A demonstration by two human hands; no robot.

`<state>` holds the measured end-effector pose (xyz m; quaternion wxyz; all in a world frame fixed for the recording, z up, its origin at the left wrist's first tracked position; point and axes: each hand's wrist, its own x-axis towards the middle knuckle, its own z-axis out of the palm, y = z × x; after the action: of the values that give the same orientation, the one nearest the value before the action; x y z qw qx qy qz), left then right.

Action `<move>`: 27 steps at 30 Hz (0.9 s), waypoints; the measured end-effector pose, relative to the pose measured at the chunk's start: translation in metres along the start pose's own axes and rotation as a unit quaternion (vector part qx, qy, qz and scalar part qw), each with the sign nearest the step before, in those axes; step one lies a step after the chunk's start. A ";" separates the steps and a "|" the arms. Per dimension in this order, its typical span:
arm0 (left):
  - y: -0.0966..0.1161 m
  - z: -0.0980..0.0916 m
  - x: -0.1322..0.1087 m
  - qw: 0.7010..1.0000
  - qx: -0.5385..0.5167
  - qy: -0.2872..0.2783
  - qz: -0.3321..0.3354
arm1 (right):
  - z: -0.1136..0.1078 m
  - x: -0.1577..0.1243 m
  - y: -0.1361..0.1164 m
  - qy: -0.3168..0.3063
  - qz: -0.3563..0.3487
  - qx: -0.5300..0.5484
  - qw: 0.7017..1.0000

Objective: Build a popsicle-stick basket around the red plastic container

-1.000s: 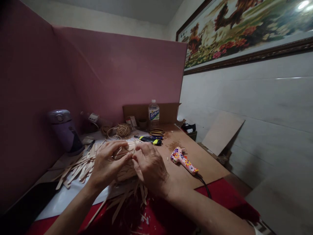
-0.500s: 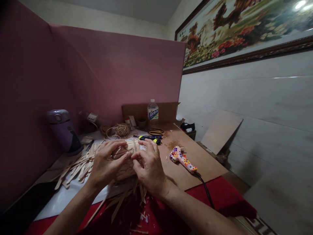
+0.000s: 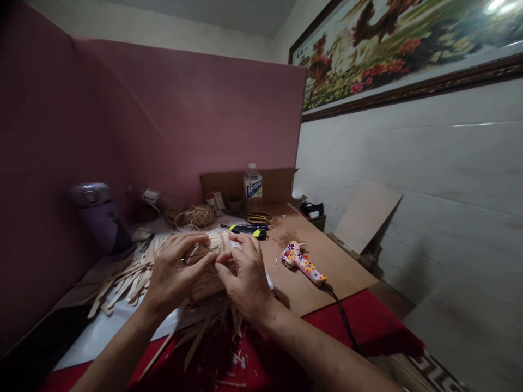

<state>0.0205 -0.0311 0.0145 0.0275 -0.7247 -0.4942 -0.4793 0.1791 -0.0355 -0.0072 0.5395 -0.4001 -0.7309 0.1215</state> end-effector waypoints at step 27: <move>-0.004 0.001 0.000 1.000 0.007 -0.009 0.007 | 0.001 0.002 -0.002 -0.003 0.033 0.037 0.999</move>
<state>0.0183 -0.0287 0.0121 0.0311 -0.7326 -0.4924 -0.4689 0.1766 -0.0354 -0.0054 0.5479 -0.4029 -0.7137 0.1674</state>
